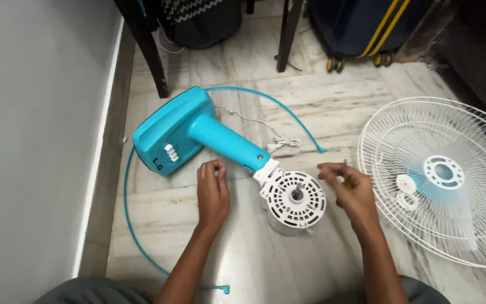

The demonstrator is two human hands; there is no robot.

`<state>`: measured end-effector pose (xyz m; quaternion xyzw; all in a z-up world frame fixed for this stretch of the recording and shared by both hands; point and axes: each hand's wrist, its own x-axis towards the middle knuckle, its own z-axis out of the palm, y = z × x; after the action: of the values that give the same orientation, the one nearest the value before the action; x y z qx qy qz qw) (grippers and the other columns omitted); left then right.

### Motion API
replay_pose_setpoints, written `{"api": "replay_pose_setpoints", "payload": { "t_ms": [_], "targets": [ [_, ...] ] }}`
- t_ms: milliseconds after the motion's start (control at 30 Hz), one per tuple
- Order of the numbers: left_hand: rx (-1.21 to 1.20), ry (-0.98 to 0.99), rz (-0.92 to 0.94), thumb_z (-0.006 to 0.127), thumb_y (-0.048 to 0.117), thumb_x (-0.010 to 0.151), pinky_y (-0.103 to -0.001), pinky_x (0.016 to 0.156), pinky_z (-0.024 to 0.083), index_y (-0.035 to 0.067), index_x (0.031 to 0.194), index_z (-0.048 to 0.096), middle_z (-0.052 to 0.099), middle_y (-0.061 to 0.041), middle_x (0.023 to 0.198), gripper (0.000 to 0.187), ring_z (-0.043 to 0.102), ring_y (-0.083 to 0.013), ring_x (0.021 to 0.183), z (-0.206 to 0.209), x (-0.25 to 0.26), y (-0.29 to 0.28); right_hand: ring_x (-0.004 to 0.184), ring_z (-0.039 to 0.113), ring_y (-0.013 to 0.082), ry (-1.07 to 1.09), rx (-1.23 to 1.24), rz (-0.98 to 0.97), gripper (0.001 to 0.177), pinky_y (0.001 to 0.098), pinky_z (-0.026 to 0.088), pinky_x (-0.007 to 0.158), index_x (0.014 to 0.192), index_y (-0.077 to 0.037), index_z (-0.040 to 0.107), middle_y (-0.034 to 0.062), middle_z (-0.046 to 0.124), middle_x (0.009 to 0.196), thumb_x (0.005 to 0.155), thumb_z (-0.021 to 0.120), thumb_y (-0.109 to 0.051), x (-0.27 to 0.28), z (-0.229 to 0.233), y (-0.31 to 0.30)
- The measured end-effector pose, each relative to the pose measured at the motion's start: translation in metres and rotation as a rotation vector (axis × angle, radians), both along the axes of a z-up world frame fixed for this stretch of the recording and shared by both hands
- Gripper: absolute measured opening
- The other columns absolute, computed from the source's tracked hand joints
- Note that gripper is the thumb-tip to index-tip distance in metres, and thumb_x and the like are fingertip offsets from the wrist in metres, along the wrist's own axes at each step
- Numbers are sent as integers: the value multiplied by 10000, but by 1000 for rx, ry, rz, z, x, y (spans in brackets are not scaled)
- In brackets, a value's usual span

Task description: The person assembles a pedestal fan by attaching the motor housing to the stand, securing it with a screwdriver, and then mounting the front wire cage. The fan blades are visible but not handled in this clip.

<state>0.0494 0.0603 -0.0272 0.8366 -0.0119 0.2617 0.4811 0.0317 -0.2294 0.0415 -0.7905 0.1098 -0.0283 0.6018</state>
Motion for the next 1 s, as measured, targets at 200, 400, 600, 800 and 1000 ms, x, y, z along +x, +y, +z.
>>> {"api": "replay_pose_setpoints", "payload": {
  "t_ms": [200,400,600,800,1000],
  "targets": [
    [186,-109,-78,471,146,1070,-502,960,432,-13,1062,582,620,-212,1083,194,554,-410,1066,37,23,-13,1112,682,264,-103,-586,179,1058,390,558,903,1339,-96,617,125,669,1244,428,974,-500,-34,29,24],
    [457,-123,-381,447,109,1035,-563,1163,323,18,1000,571,686,-171,978,157,637,-352,1046,38,76,-18,1103,670,342,110,-824,243,1517,458,572,842,1546,-121,359,140,555,1419,271,990,-649,-46,48,60],
    [581,-98,-532,531,147,960,-520,832,492,45,976,564,686,-190,793,108,661,-396,810,37,106,-14,975,721,337,255,-907,173,1343,466,596,790,1551,-104,367,120,578,1342,445,953,-591,-40,50,70],
    [910,292,-596,483,244,977,-540,825,503,96,1101,605,712,-212,859,228,676,-400,863,47,120,-26,1030,700,320,177,-850,126,1259,454,581,833,1490,-96,436,134,610,1285,433,955,-543,-39,47,58],
    [1045,566,-722,477,282,902,-488,987,484,182,1196,707,706,-158,1165,386,644,-341,1129,43,118,-25,1060,694,308,200,-811,190,1236,451,578,846,1507,-158,451,72,633,1302,422,948,-482,-35,41,44]
  ]
}}
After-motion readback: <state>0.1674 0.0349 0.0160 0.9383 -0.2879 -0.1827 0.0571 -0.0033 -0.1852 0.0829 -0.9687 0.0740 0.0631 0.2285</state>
